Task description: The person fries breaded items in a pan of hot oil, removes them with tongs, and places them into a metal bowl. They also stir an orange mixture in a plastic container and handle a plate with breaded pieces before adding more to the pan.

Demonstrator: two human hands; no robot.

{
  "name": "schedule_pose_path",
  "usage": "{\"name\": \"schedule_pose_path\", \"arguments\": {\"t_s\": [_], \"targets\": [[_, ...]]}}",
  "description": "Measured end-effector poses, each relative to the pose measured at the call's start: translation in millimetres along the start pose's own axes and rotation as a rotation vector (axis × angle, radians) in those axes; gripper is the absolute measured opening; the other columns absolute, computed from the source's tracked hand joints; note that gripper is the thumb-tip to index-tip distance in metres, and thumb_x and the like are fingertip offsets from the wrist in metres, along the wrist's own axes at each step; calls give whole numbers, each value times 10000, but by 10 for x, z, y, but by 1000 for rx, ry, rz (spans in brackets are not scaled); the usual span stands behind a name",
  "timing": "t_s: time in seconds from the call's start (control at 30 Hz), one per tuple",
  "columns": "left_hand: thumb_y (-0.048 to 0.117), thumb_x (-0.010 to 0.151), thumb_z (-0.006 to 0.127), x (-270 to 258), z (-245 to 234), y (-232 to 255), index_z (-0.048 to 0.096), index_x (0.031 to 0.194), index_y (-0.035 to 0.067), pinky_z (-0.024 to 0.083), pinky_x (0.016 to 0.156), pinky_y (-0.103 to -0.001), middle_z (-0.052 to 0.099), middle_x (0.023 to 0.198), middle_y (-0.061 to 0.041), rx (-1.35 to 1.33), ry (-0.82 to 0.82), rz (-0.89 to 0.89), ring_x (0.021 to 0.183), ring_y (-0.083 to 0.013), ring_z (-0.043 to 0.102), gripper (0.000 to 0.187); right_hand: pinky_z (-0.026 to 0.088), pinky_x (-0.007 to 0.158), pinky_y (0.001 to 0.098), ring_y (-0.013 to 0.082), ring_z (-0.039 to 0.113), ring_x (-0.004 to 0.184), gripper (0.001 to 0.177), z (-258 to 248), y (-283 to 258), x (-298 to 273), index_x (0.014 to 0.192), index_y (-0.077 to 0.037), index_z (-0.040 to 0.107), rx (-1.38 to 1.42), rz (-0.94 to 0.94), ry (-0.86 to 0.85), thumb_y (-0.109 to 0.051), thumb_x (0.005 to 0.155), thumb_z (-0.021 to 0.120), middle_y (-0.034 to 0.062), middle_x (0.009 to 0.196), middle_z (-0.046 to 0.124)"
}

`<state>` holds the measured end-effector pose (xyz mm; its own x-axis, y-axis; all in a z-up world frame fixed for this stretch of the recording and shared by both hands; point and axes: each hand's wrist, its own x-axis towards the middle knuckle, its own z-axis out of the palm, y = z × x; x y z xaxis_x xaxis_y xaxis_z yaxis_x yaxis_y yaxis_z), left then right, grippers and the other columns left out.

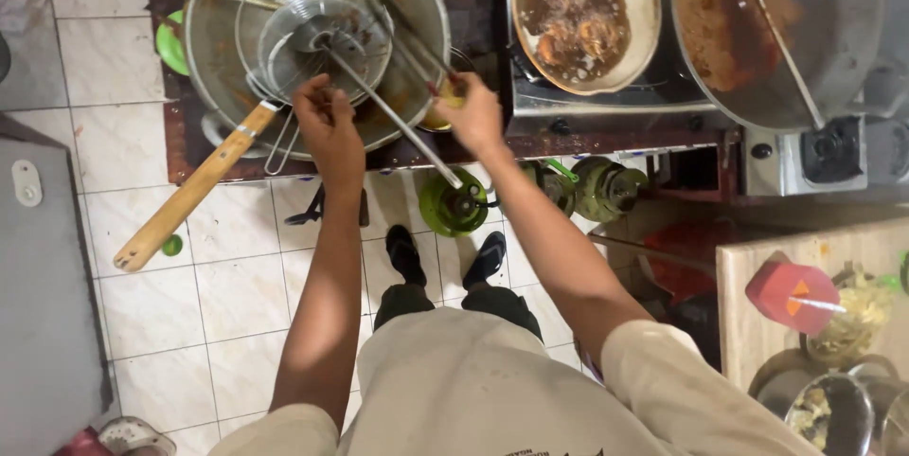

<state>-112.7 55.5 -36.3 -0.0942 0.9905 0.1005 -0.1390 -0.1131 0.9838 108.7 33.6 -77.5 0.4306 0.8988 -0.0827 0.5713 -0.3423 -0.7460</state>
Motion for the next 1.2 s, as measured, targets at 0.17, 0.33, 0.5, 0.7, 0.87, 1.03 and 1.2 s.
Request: {"name": "schedule_pose_path", "arguments": {"t_s": [0.17, 0.33, 0.5, 0.7, 0.87, 1.03, 1.2], "targets": [[80, 1098, 581, -46, -450, 23, 518, 1316, 36, 505, 825, -247, 521, 1049, -16, -25, 59, -9, 915, -96, 522, 230, 522, 958, 452, 378, 649, 1087, 596, 779, -267, 182, 1236, -3, 643, -188, -73, 36, -281, 754, 856, 215, 1200, 641], [80, 1108, 568, -190, -734, 37, 516, 1322, 33, 489, 824, -227, 523, 1051, -18, -1, 80, -42, 908, -90, 534, 225, 465, 1020, 504, 443, 556, 1181, 662, 1141, -130, 439, 1300, 25, 569, -333, -101, 31, -290, 782, 834, 247, 1292, 543], [91, 1085, 563, -196, -756, 3, 526, 1287, 44, 463, 675, -202, 535, 1025, -4, -20, 116, -192, 816, -60, 538, 210, 483, 968, 506, 427, 587, 1140, 566, 1163, -108, 484, 1358, -49, 567, -384, -149, -95, -222, 847, 735, 244, 1306, 542], [88, 1089, 575, -108, -522, -70, 526, 1278, 47, 464, 699, -203, 537, 1015, -6, -78, 47, -199, 832, -66, 532, 200, 496, 922, 513, 418, 628, 1053, 429, 857, -309, 303, 1257, -49, 648, -390, -240, 72, -232, 877, 727, 245, 1230, 605], [86, 1087, 572, -42, -99, -10, 531, 1260, 48, 477, 706, -210, 540, 1016, -5, -63, -35, -245, 832, -71, 547, 181, 516, 897, 475, 379, 657, 1053, 326, 221, -522, -154, 1198, -45, 694, -182, -237, 191, -187, 907, 730, 175, 1149, 665], [87, 1077, 565, -186, 487, -27, 541, 1248, 56, 418, 611, -222, 537, 987, 0, -151, -183, -278, 765, -65, 494, 176, 568, 833, 369, 267, 701, 960, 277, -568, -513, -697, 1224, -25, 689, 126, -215, 229, -116, 963, 706, 127, 1095, 678], [101, 1091, 583, -573, 1265, -66, 572, 1229, 73, 450, 677, -192, 588, 1058, 23, -134, -406, -182, 808, -51, 546, 142, 557, 614, 275, 61, 715, 765, 197, -1452, 141, -1291, 1177, -52, 639, 642, 145, 85, -147, 1008, 602, 21, 1005, 709]]}}
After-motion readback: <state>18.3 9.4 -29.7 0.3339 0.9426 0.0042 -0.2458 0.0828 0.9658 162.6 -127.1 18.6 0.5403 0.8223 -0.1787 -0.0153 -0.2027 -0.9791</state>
